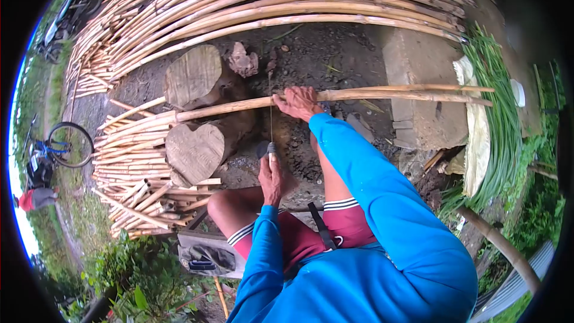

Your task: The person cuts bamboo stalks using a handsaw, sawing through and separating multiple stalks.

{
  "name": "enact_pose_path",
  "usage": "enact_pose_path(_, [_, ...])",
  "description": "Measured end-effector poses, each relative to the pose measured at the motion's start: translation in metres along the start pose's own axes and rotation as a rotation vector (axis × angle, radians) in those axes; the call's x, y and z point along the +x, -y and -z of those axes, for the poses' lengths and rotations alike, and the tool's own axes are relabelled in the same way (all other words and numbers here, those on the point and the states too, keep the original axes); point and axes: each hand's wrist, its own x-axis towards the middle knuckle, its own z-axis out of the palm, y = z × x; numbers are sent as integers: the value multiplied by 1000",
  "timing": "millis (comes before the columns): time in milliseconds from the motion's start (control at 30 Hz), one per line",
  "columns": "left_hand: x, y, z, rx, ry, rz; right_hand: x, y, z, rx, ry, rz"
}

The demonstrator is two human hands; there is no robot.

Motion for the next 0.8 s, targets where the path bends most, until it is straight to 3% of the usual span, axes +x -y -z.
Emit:
enact_pose_path(133, [-2,-15,5,119,-20,-53,1,7,-1,2,0,52])
enact_pose_path(267, [-4,-17,8,129,-1,20,3,14,-3,6,-51,105])
enact_pose_path(333, [-2,-8,5,85,-86,-162,4,20,0,7,-11,67])
enact_pose_path(467, [-5,-18,11,148,-107,-171,8,22,-5,2,-9,97])
enact_pose_path(733, [-3,-15,14,106,-96,-127,10,21,-14,-24,-71,130])
enact_pose_path(800, [-2,-20,22,109,31,10,12,23,-14,-23,-29,113])
